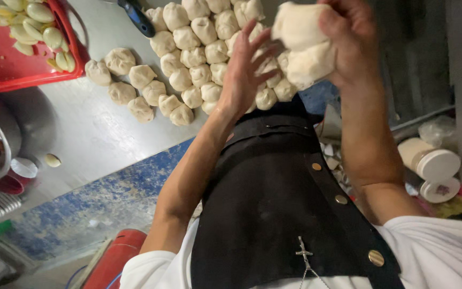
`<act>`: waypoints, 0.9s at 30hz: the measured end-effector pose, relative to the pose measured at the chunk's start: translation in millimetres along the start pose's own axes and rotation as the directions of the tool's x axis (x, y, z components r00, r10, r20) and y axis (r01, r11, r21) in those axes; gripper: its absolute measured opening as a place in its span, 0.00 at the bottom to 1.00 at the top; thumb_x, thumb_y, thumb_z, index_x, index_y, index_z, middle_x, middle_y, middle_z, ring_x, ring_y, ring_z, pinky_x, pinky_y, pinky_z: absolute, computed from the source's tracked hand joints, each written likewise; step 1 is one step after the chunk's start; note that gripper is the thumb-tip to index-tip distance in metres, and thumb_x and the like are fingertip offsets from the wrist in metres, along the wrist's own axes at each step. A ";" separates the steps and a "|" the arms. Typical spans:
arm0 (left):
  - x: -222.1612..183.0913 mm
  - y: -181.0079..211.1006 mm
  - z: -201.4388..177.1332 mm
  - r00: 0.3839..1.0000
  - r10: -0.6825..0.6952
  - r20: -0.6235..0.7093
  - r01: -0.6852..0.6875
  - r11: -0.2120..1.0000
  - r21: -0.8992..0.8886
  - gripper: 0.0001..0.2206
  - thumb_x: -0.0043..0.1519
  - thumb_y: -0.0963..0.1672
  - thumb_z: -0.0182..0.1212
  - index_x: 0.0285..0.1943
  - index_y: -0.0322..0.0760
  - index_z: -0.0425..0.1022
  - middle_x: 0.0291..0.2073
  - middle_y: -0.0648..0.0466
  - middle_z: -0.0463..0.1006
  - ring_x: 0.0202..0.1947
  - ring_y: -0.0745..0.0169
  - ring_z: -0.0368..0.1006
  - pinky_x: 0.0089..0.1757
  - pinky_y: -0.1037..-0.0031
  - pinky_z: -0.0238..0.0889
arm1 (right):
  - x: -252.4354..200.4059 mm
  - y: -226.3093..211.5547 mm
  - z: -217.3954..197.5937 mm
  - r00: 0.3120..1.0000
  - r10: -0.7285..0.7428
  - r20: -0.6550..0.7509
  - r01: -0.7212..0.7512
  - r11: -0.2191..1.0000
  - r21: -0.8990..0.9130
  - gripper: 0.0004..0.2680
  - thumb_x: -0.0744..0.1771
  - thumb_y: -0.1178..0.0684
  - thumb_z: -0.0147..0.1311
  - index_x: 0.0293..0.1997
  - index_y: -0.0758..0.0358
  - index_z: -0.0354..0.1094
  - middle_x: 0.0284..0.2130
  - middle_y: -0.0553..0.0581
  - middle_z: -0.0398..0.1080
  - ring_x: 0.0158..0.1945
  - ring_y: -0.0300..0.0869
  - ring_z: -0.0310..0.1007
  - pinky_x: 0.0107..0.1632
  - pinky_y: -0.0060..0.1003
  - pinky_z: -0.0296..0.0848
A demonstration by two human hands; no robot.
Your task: The person prepares siopao by flattening pieces of dough, scooping a meat filling and a piece of boiled egg into the center, and pleating the dough around the filling to seal it.
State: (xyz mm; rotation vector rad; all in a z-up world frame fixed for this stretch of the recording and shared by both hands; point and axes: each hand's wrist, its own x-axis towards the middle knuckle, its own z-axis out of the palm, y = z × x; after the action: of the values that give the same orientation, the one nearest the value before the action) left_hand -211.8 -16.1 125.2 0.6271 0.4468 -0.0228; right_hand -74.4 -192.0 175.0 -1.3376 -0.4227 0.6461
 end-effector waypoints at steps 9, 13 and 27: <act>-5.7 17.2 -21.0 0.992 0.004 -0.122 0.001 0.999 0.042 0.38 0.66 0.47 0.63 0.80 0.39 0.39 0.65 0.36 0.65 0.61 0.42 0.73 0.53 0.53 0.80 | -28.9 71.2 -23.2 0.992 -0.121 -0.019 0.057 0.591 -0.805 0.19 0.78 0.41 0.42 0.75 0.62 0.56 0.67 0.68 0.59 0.63 0.55 0.69 0.51 0.40 0.81; -44.8 26.9 -48.7 0.954 0.137 -0.265 0.054 0.795 0.604 0.42 0.61 0.48 0.65 0.78 0.36 0.39 0.53 0.33 0.75 0.49 0.45 0.81 0.45 0.59 0.82 | -56.3 143.8 -29.7 1.000 -0.023 -0.019 -0.010 0.318 -0.948 0.18 0.75 0.40 0.53 0.68 0.62 0.66 0.57 0.65 0.68 0.53 0.55 0.76 0.49 0.47 0.79; -186.5 54.2 -140.5 0.809 0.558 -0.186 -0.066 0.401 0.914 0.32 0.62 0.46 0.79 0.70 0.43 0.61 0.44 0.45 0.87 0.45 0.57 0.84 0.44 0.65 0.78 | -54.9 82.9 -45.1 0.982 -0.100 -0.161 -0.122 0.318 -0.940 0.10 0.65 0.58 0.69 0.47 0.69 0.73 0.39 0.61 0.78 0.44 0.43 0.80 0.45 0.39 0.78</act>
State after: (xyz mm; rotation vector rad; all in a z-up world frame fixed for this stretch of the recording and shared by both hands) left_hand -428.0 87.3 131.4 1.8197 0.7909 0.3178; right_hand -103.3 -253.4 89.5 -2.5568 -0.6903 0.1949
